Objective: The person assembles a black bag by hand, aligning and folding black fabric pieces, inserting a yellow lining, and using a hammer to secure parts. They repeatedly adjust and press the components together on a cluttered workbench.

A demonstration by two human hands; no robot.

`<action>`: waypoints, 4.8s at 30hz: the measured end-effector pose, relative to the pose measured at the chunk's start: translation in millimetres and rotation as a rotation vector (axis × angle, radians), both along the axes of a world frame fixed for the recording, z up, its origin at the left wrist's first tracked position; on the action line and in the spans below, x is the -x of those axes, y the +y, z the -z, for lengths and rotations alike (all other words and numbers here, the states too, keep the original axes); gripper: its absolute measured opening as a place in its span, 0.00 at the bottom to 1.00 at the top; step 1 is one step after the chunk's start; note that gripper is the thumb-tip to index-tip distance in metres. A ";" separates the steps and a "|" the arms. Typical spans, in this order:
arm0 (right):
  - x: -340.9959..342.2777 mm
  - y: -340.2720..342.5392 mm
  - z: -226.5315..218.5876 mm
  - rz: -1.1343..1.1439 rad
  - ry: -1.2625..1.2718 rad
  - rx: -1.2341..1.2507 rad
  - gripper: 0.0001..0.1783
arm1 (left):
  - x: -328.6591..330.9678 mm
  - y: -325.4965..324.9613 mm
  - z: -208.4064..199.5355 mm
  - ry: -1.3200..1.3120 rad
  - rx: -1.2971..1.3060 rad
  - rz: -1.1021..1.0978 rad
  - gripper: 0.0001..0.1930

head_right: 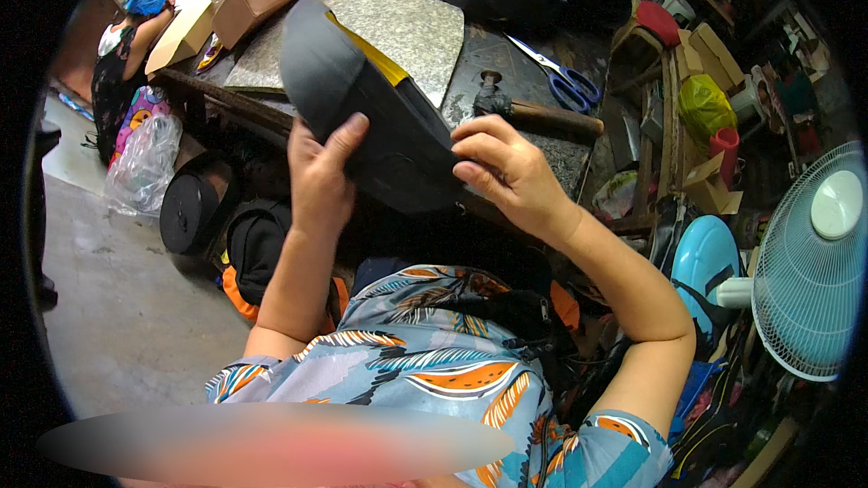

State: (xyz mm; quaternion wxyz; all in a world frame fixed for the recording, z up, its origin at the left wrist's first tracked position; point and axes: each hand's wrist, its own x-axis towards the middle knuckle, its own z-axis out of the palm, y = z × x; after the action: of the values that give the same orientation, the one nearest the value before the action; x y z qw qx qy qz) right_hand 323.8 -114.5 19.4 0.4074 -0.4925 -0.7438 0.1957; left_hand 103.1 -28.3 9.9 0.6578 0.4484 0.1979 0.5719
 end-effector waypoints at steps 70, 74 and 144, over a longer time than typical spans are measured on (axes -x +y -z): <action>-95.2 39.2 10.8 0.353 -0.728 0.210 0.22 | 21.4 162.3 -5.2 1.019 -0.668 -0.130 0.26; -100.3 33.6 21.2 0.362 -0.668 0.046 0.17 | 0.0 162.8 7.5 1.354 -0.668 -0.371 0.30; -66.0 58.6 -33.5 0.320 0.280 -0.392 0.23 | -7.7 88.1 20.3 1.501 -1.530 -0.661 0.03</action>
State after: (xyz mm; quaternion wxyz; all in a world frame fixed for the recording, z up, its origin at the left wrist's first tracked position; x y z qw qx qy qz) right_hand 389.8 -55.8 52.9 0.6192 -0.4836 -0.6168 0.0477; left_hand 110.8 59.7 -10.4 -0.2610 0.8912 0.2501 0.2742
